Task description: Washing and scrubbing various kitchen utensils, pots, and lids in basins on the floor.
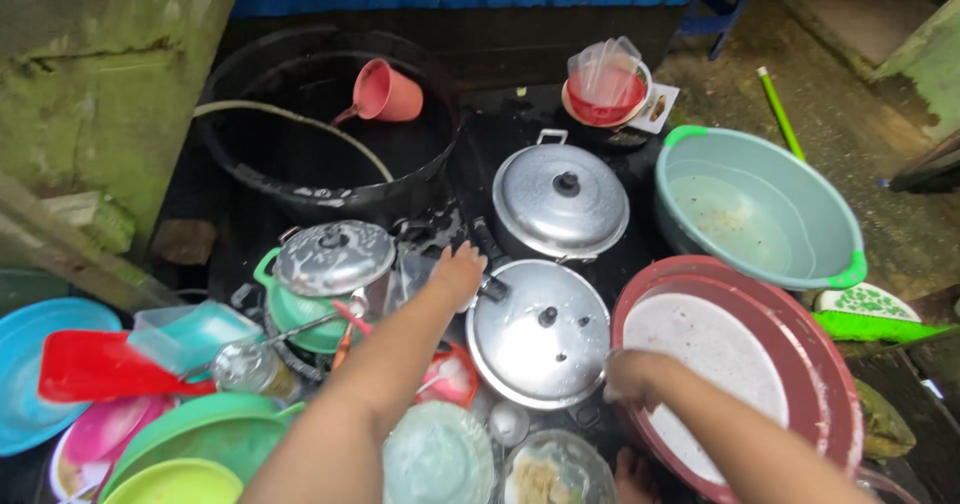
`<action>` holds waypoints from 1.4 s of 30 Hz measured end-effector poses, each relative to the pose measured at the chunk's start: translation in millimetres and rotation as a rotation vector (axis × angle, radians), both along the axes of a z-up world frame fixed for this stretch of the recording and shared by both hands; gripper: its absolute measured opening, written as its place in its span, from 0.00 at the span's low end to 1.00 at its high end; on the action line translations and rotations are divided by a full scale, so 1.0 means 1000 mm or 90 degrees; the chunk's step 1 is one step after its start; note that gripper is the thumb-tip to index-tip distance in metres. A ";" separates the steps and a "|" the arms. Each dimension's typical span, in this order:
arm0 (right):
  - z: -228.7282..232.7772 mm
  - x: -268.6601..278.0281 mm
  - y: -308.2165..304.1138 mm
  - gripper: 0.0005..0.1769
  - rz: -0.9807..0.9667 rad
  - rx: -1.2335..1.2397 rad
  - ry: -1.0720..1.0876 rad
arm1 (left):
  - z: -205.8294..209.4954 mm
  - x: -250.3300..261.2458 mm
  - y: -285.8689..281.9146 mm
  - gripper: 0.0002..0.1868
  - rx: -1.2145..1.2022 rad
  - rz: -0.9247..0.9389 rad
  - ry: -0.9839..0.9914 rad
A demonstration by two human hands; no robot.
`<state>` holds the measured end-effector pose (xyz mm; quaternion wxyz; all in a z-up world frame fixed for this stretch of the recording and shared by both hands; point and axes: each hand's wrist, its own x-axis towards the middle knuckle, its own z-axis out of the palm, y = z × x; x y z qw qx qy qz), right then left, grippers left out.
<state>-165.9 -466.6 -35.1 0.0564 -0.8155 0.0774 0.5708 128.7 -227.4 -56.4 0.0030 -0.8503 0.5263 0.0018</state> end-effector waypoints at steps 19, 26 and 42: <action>-0.044 -0.052 0.045 0.33 -0.481 -0.084 -0.310 | -0.030 0.014 0.001 0.14 0.059 0.071 0.076; -0.024 -0.037 0.069 0.24 -0.790 0.019 -0.413 | -0.040 0.034 0.015 0.16 0.122 0.077 0.062; -0.063 -0.030 0.027 0.14 -1.231 0.411 -0.346 | -0.017 0.035 0.023 0.11 0.017 0.076 -0.026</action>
